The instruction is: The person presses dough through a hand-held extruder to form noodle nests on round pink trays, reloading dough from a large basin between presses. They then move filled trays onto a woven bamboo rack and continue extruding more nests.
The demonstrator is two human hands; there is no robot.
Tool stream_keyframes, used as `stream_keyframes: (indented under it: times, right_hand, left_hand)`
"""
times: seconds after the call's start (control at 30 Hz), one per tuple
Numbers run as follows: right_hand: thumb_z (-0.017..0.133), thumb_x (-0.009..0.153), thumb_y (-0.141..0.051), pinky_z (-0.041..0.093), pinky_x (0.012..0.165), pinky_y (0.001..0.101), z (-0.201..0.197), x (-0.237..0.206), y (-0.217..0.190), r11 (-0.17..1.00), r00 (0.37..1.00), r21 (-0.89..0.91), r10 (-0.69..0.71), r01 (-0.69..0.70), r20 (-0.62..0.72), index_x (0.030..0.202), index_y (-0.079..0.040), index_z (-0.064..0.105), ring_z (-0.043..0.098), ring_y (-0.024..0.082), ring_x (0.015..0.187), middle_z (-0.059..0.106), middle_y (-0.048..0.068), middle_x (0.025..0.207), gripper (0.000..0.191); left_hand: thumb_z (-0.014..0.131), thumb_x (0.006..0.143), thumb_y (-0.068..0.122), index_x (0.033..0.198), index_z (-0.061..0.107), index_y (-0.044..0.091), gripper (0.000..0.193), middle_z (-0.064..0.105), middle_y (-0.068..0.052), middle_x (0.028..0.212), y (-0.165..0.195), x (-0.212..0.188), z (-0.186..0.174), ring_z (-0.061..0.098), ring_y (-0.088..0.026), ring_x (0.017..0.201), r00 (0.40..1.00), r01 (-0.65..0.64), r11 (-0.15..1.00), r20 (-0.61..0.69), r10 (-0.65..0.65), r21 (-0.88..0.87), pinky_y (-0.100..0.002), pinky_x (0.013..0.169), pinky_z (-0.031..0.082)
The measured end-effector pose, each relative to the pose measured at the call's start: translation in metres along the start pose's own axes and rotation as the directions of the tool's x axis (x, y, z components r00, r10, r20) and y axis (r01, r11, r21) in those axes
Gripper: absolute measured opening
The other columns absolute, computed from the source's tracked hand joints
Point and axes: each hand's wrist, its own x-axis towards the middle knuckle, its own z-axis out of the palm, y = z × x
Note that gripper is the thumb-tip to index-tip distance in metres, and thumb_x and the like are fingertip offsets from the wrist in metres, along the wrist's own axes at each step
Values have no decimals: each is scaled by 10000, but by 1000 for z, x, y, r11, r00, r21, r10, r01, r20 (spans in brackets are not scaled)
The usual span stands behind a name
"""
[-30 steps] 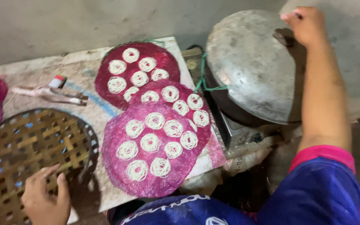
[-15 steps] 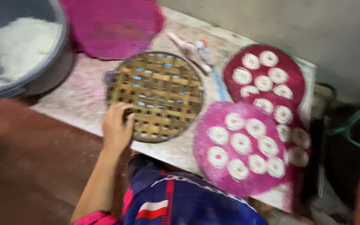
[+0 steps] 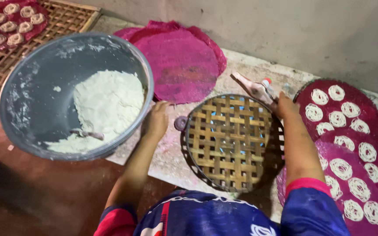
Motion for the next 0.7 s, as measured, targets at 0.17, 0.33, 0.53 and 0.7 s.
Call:
stream_keyframes:
  times: [0.17,0.33,0.53,0.7]
  right_hand:
    - [801,811,-327,535,940,507,-23,-8,-21,999,993,-45,8,-14,-120,1263,-53,621,651,432,1130,665,269,1265,559]
    - [793,861,-345,538,864,499,-29,-46,-8,962,965,272,107,-39,-238,1260,-24,641,693,422,995,702,256,1084,534]
    - [667,982,-190,445,621,321,24,-169,35,349,904,937,395,18,-164,1279,-41,600,540,125,716,608,26,905,340]
    - [666,1039,-252,458,686,281,44,-272,45,46,876,974,428,223,-221,1245,-36,539,520,102,786,549,-1,922,324]
  left_hand:
    - [579,930,46,1325,626,91,401,623,-140,1377,-9,47,38,581,-318,1293,986,-165,972,28,162,168,-455,1087,481]
    - [589,866,130,1129,698,124,285,722,-140,1199,-21,76,64,691,-327,1113,966,-249,909,14,259,335,-535,942,535]
    - [573,1048,318,975,724,156,233,705,-204,786,-16,109,69,697,-425,730,988,138,980,-87,-126,144,-579,646,526]
    - [520,1011,237,1029,661,165,159,704,-178,810,69,112,70,676,-438,735,983,-146,981,-130,130,-129,-586,607,497]
